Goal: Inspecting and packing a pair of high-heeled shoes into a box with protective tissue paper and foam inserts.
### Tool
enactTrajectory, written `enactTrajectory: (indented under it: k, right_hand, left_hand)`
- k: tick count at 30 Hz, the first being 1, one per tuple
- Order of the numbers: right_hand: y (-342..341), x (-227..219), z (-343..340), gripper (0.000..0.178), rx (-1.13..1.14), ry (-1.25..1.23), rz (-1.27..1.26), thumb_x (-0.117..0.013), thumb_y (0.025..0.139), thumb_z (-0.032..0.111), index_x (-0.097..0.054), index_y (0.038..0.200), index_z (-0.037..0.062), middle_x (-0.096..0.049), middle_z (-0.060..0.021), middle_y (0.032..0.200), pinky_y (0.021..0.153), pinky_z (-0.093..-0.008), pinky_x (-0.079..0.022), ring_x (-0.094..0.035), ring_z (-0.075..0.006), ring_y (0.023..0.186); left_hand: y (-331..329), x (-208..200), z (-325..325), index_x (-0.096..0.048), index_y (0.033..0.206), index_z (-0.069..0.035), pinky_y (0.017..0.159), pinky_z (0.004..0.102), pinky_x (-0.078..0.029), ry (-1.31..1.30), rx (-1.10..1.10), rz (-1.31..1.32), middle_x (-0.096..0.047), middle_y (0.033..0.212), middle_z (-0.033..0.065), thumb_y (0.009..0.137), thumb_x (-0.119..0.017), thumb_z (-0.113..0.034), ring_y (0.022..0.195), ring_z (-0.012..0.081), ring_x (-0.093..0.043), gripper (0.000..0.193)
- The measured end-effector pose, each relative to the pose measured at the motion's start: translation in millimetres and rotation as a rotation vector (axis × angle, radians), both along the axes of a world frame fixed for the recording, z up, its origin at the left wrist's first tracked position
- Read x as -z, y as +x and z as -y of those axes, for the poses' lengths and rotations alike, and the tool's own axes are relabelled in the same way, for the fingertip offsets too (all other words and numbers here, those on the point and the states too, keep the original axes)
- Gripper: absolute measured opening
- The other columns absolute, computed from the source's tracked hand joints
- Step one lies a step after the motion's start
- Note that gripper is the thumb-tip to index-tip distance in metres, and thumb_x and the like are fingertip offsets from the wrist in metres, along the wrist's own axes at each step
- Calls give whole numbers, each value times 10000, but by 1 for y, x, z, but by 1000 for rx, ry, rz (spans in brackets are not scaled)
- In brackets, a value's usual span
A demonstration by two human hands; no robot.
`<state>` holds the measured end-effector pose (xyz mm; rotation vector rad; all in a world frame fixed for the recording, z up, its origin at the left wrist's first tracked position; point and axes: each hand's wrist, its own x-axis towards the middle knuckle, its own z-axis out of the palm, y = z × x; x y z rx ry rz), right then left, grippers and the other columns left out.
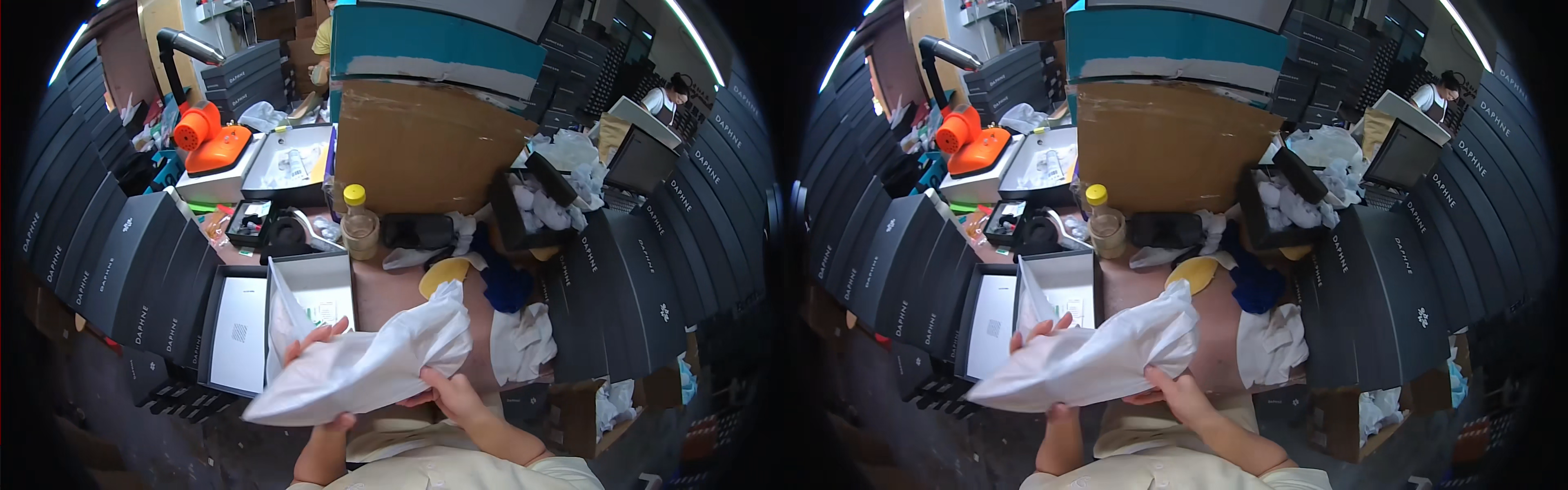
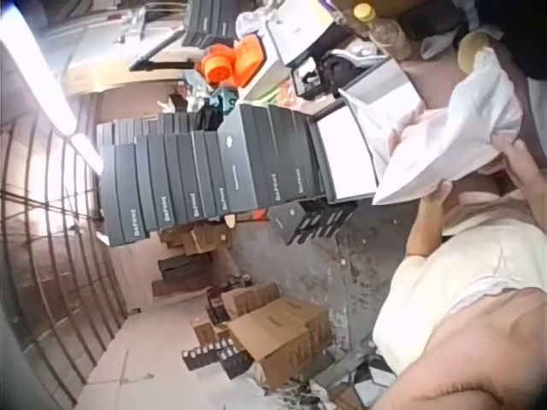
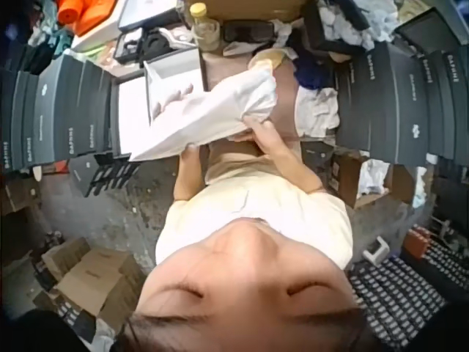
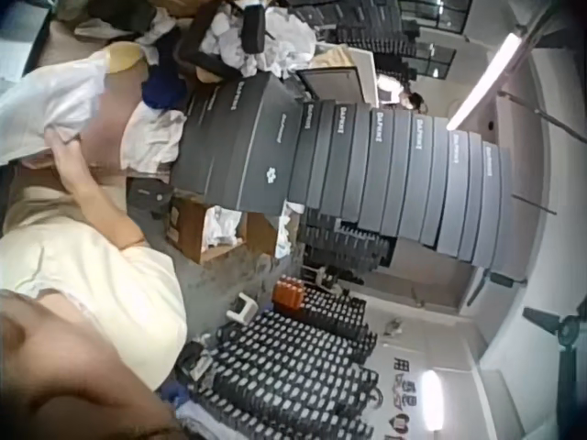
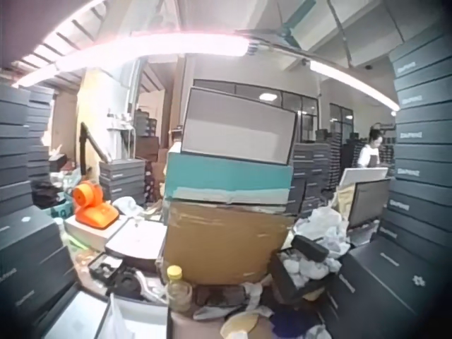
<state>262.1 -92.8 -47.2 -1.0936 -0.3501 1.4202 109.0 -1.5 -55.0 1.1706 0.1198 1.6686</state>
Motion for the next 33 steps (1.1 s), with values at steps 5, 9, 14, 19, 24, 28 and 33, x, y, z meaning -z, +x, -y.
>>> enactTrajectory:
  k: [5, 9, 14, 19, 24, 28, 33]
  right_hand:
    - [70, 15, 25, 683, 157, 416, 634, -604, 807, 481, -388, 1270, 27, -446, -140, 1248, 931, -344, -384, -448, -213, 1148]
    - [74, 4, -1, 493, 29, 417, 331, -610, 820, 394, -506, 1138, 32, -538, -78, 1070, 853, -304, -410, -494, -179, 1048]
    - [86, -13, 13, 43, 84, 282, 1262, -587, 788, -23, -625, 796, -43, -589, -82, 701, 633, -292, -401, -534, -169, 717]
    - [90, -35, 44, 128, 154, 325, 1099, -596, 812, 34, -586, 712, -47, -574, -60, 718, 587, -234, -370, -518, -92, 691]
    - [103, -21, 69, 174, 202, 242, 142, -679, 805, 157, -624, 754, 0, -601, 6, 722, 610, -207, -399, -509, -51, 656]
    - [100, -34, 64, 102, 267, 265, 548, -673, 792, 71, -628, 779, -19, -599, -8, 680, 611, -212, -418, -535, -69, 661]
    - [104, -39, 87, 285, 181, 0, 1224, -756, 745, 200, -630, 731, -55, -635, -76, 684, 566, -252, -473, -584, -133, 590]
  left_hand:
    - [-9, -18, 2, -167, 1423, -33, 1022, 505, -321, -453, 19, 84, -360, 1333, 239, 786, -455, -486, 1226, 358, -403, 833]
    - [-9, -1, -1, -199, 1422, -39, 1051, 502, -280, -542, 147, 147, -371, 1348, 214, 854, -420, -455, 1251, 339, -380, 738]
    - [-27, 10, 7, -291, 1364, -18, 1013, 480, -355, -742, -99, 6, -411, 1316, 197, 878, -467, -419, 1207, 332, -428, 655]
    - [-52, 19, 1, -346, 1310, 17, 968, 442, -415, -688, -102, -235, -454, 1271, 183, 874, -508, -415, 1163, 321, -475, 635]
    - [-43, -2, 6, -345, 1312, 20, 954, 433, -419, -813, 21, -149, -463, 1244, 197, 862, -519, -400, 1138, 315, -489, 640]
    - [-47, 1, 13, -313, 1319, 58, 921, 393, -416, -701, -79, -292, -473, 1210, 173, 797, -610, -419, 1083, 277, -510, 767]
    - [-52, 0, 19, -299, 1327, 55, 909, 357, -412, -542, -160, -491, -477, 1206, 158, 777, -636, -431, 1071, 248, -508, 807]
